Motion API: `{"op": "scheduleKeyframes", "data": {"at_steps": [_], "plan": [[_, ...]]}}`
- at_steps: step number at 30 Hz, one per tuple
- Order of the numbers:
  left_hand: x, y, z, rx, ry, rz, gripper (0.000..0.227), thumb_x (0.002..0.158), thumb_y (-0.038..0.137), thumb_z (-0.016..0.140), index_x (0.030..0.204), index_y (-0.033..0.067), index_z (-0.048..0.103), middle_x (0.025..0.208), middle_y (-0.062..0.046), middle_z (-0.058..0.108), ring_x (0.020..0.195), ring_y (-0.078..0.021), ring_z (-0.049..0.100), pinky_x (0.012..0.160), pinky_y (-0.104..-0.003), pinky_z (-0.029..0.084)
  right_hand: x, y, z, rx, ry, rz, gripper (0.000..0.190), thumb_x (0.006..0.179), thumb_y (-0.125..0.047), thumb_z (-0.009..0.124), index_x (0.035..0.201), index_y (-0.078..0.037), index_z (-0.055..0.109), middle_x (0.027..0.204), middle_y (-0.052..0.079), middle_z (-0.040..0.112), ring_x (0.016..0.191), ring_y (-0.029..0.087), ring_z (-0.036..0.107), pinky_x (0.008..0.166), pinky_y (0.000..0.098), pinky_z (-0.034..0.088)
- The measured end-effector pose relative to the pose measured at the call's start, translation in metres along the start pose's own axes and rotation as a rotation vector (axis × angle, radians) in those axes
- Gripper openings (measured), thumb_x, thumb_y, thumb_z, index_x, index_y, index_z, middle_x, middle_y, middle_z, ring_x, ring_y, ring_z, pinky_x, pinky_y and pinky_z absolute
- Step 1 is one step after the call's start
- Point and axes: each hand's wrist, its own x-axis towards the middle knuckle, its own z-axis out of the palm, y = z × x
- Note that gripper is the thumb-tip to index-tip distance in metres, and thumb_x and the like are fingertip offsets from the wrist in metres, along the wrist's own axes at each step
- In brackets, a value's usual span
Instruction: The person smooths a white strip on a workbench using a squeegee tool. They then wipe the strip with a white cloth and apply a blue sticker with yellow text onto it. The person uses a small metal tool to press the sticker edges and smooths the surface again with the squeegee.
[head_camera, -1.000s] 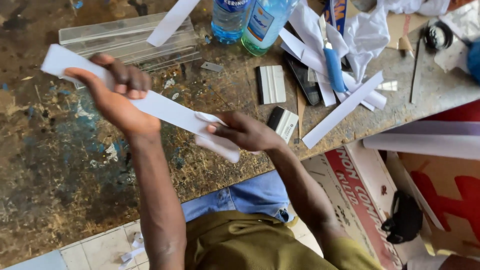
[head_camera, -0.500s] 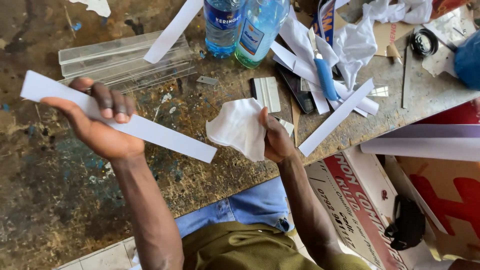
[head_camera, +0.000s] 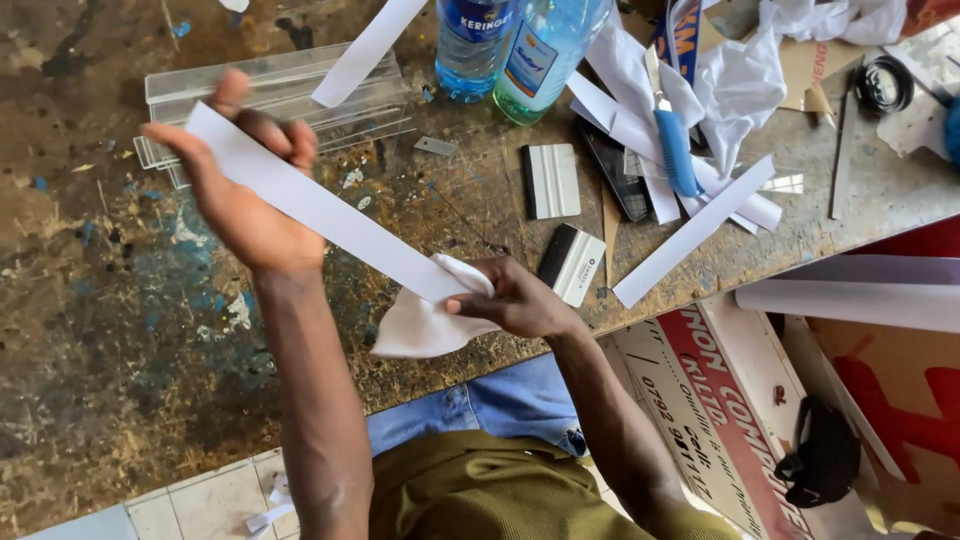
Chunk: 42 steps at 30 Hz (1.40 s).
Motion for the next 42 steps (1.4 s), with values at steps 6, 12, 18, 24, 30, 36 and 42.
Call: {"op": "scheduleKeyframes", "data": {"at_steps": [6,12,18,24,30,36,42], "plan": [[-0.022,-0.031,-0.043,-0.198,0.084,0.068,0.103,0.103,0.078,0.053,0.183,0.0179,0.028,0.194,-0.023,0.012,0.182,-0.0429,0.01,0.141,-0.074,0.008,0.005,0.021,-0.003,0.135,0.185,-0.079,0.027,0.098,-0.03,0.089,0.096,-0.005,0.08,0.086,0.001,0.077,0.07,0.013,0.066,0.059,0.0248,0.046],[-0.103,-0.082,-0.007,0.479,-0.202,-0.088,0.054,0.105,0.019,0.084,0.147,-0.0019,0.058,0.124,-0.024,0.078,0.12,-0.0345,0.08,0.109,-0.049,0.062,0.012,0.014,0.02,0.22,0.3,-0.167,0.018,0.101,-0.016,0.089,0.099,0.001,0.086,0.084,0.013,0.086,0.081,0.013,0.079,0.079,0.0301,0.065],[-0.101,-0.064,-0.014,0.597,-0.108,-0.118,0.05,0.116,0.03,0.067,0.154,0.0024,0.049,0.107,-0.015,0.079,0.102,-0.0266,0.082,0.096,-0.046,0.066,-0.01,0.022,0.032,0.414,0.678,-0.095,0.032,0.108,-0.031,0.079,0.103,0.001,0.086,0.09,0.012,0.084,0.079,0.021,0.077,0.091,0.0397,0.064],[-0.119,-0.051,-0.005,0.792,-0.252,-0.138,0.071,0.108,0.035,0.077,0.159,0.0016,0.042,0.098,-0.012,0.066,0.08,-0.0269,0.075,0.076,-0.044,0.065,-0.019,-0.005,0.028,0.044,0.665,-0.346,0.053,0.117,-0.046,0.059,0.153,-0.008,0.068,0.139,0.019,0.077,0.134,0.027,0.065,0.122,0.0564,0.049],[-0.141,-0.071,-0.028,0.953,-0.414,-0.389,0.064,0.105,0.03,0.076,0.157,0.001,0.055,0.096,-0.025,0.076,0.098,-0.0409,0.08,0.076,-0.052,0.061,0.018,0.026,0.029,-0.749,0.268,-0.588,0.09,0.115,-0.073,0.026,0.178,-0.011,0.044,0.186,0.017,0.035,0.176,0.046,0.01,0.143,0.06,0.006],[-0.151,-0.04,-0.028,1.028,-0.604,-0.225,0.07,0.103,0.028,0.074,0.161,0.0011,0.045,0.105,-0.022,0.078,0.086,-0.0402,0.082,0.071,-0.052,0.065,0.048,0.043,0.009,-0.884,0.317,-0.584,0.098,0.11,-0.078,0.018,0.181,-0.012,0.032,0.189,0.023,0.022,0.176,0.049,0.006,0.144,0.0646,0.001],[-0.169,-0.039,-0.027,0.89,-0.685,-0.368,0.068,0.118,0.046,0.045,0.161,-0.0065,0.04,0.071,-0.011,0.068,0.063,-0.0271,0.076,0.059,-0.045,0.065,0.078,-0.004,-0.029,-0.646,0.497,-0.583,0.081,0.119,-0.067,0.025,0.185,-0.02,0.03,0.191,0.02,0.021,0.176,0.051,0.009,0.144,0.0719,0.005]]}}
